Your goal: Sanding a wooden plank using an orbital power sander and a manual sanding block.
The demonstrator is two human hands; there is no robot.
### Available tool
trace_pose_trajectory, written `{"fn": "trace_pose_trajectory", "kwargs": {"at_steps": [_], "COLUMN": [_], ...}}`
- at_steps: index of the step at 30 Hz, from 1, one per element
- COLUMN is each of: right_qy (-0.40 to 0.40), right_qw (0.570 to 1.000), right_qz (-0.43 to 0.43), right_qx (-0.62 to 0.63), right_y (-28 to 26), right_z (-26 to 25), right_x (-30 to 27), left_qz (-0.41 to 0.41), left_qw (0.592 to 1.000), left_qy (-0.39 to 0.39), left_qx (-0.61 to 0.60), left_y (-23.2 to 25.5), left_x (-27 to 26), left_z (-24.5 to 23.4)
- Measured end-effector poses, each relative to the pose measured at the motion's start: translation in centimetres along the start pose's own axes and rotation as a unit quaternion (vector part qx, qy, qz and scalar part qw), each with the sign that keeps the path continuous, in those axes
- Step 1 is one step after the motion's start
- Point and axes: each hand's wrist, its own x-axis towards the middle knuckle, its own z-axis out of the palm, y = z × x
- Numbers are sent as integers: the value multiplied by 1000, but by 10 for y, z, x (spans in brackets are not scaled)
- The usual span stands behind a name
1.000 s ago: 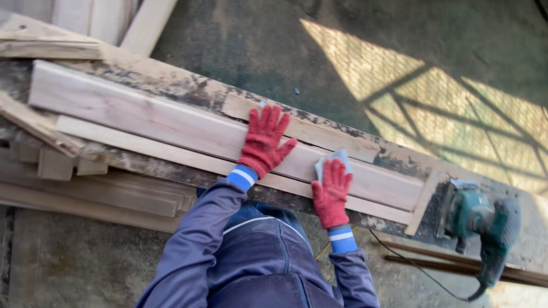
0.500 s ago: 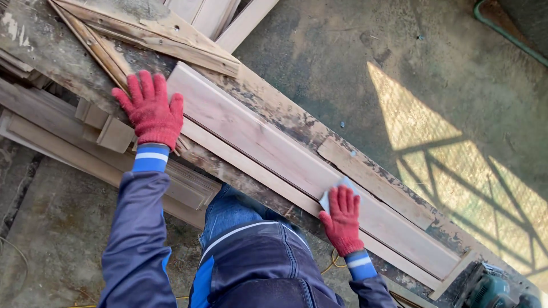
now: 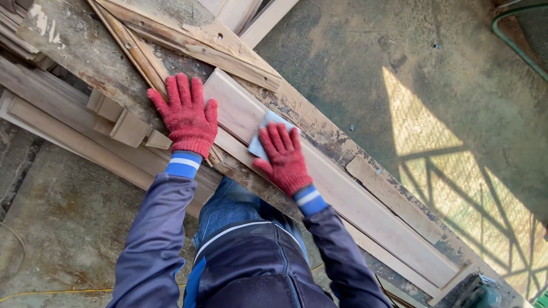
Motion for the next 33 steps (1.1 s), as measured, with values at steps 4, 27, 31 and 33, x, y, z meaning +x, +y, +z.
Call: {"fn": "trace_pose_trajectory", "kwargs": {"at_steps": [4, 27, 31, 33], "right_qy": [-53, 36, -18, -32], "right_qw": [995, 998, 1000, 999], "right_qz": [61, -53, -25, -10], "right_qx": [-50, 12, 0, -13], "right_y": [51, -25, -17, -11], "right_z": [-26, 18, -10, -27], "right_x": [-142, 93, 48, 18], "left_qz": [2, 259, 339, 372], "left_qw": [1000, 962, 940, 926], "left_qy": [-10, -68, -36, 46], "left_qx": [-2, 58, 23, -36], "left_y": [2, -62, -78, -85], "left_x": [1, 44, 65, 74], "left_z": [2, -17, -12, 17]}}
